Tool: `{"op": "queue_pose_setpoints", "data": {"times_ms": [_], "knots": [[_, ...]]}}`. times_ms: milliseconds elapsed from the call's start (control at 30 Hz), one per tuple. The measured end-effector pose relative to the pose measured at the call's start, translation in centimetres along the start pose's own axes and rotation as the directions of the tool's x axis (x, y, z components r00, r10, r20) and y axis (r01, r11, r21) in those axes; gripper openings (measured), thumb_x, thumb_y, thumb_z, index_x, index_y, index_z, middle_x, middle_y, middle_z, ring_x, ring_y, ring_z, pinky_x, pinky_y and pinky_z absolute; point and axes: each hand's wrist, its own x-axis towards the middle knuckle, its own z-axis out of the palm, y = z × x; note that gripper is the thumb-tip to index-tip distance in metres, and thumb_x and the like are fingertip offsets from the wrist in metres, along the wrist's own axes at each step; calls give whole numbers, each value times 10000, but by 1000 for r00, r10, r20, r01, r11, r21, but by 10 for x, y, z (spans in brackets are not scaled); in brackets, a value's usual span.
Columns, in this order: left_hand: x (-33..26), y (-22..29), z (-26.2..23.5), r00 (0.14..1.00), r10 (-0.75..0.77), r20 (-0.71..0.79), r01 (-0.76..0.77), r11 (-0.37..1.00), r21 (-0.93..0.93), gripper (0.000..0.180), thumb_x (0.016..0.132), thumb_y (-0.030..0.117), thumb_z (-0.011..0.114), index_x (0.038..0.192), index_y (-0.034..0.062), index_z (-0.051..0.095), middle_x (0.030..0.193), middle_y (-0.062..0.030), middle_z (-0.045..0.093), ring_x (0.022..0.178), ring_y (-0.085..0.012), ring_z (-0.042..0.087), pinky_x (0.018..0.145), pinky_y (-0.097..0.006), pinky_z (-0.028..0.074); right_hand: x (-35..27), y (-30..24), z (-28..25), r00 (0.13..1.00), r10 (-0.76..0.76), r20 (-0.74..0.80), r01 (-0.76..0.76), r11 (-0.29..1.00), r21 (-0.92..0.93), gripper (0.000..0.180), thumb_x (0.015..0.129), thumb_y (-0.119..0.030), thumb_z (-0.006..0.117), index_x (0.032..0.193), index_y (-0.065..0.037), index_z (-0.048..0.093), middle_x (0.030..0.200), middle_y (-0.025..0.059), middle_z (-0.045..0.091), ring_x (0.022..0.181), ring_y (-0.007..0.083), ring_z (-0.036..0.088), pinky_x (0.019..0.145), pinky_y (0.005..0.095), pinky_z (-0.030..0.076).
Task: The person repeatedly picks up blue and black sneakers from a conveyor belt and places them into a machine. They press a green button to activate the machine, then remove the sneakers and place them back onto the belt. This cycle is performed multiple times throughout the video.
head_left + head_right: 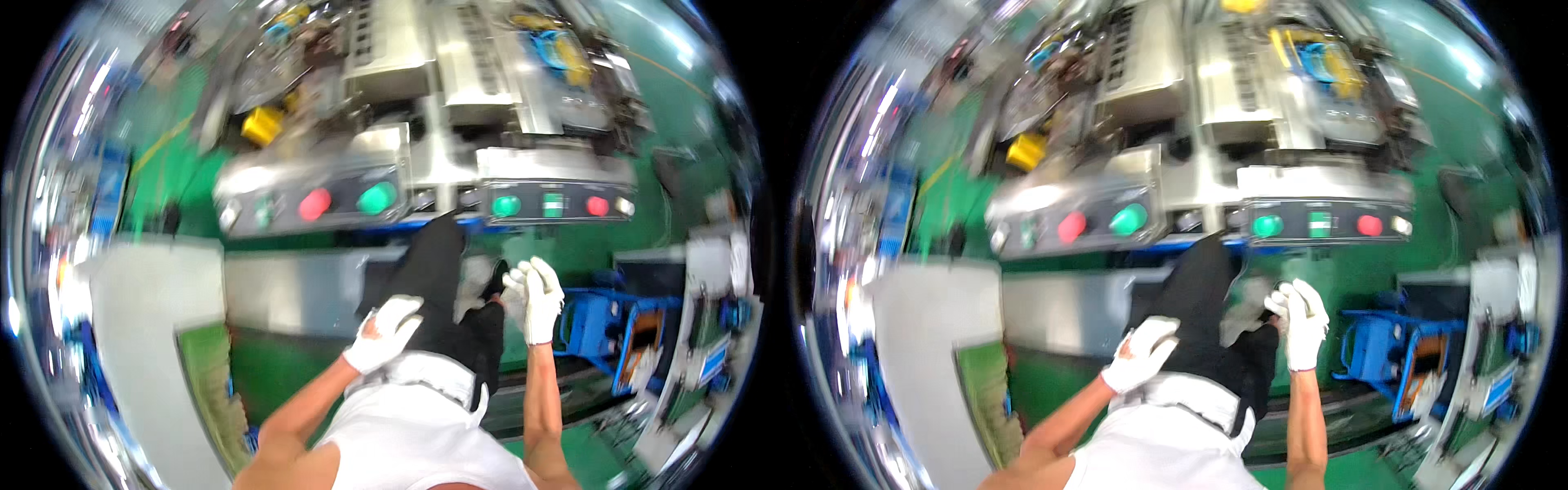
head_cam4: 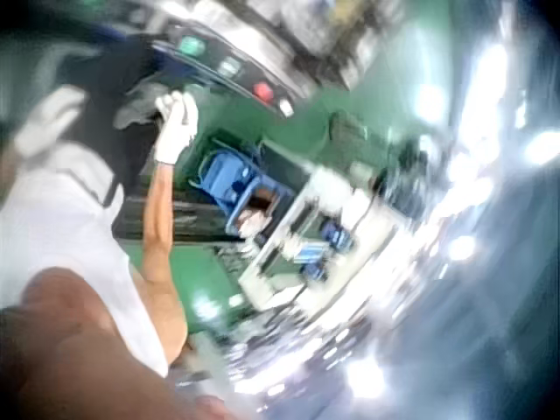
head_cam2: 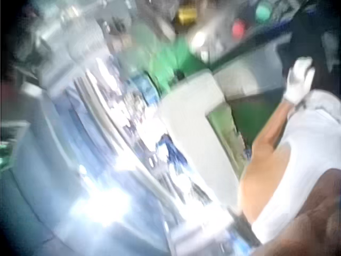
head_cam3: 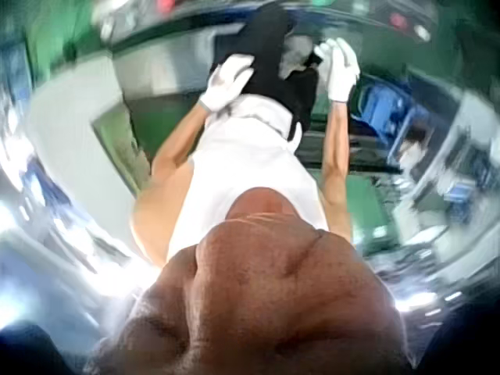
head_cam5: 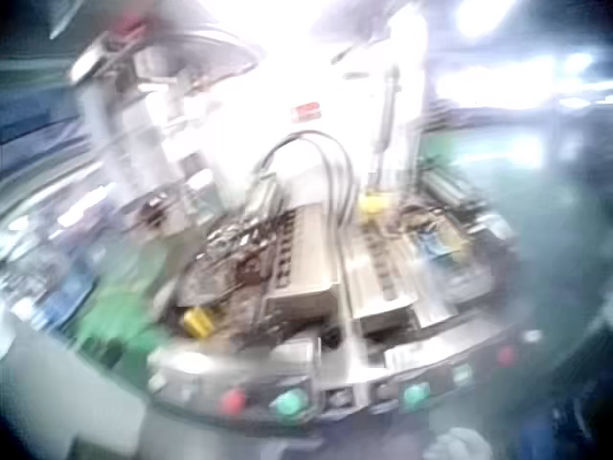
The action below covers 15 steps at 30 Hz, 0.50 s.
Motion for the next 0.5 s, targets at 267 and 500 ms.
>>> {"op": "queue_pose_setpoints", "data": {"times_ms": [267,500], "knots": [[-133,-119,-49,756,-364,-544,381,920,-87,226,998,126,665,1184,4,704,1147,-164,707,1059,-333,698,935,-411,559,-13,119,188,805,76,589,289,816,-501,347,1067,-64,624,1390,63,597,1270,179,717,1149,249,717,1054,383,582],[-367,-216,-50,99,-677,-730,851,438,-291,281,976,212,688,1199,48,736,1202,-186,721,1119,-370,690,987,-447,545,32,172,185,618,251,745,612,442,-656,365,1032,-91,674,1367,48,628,1277,155,726,1167,223,692,1031,335,532]]}}
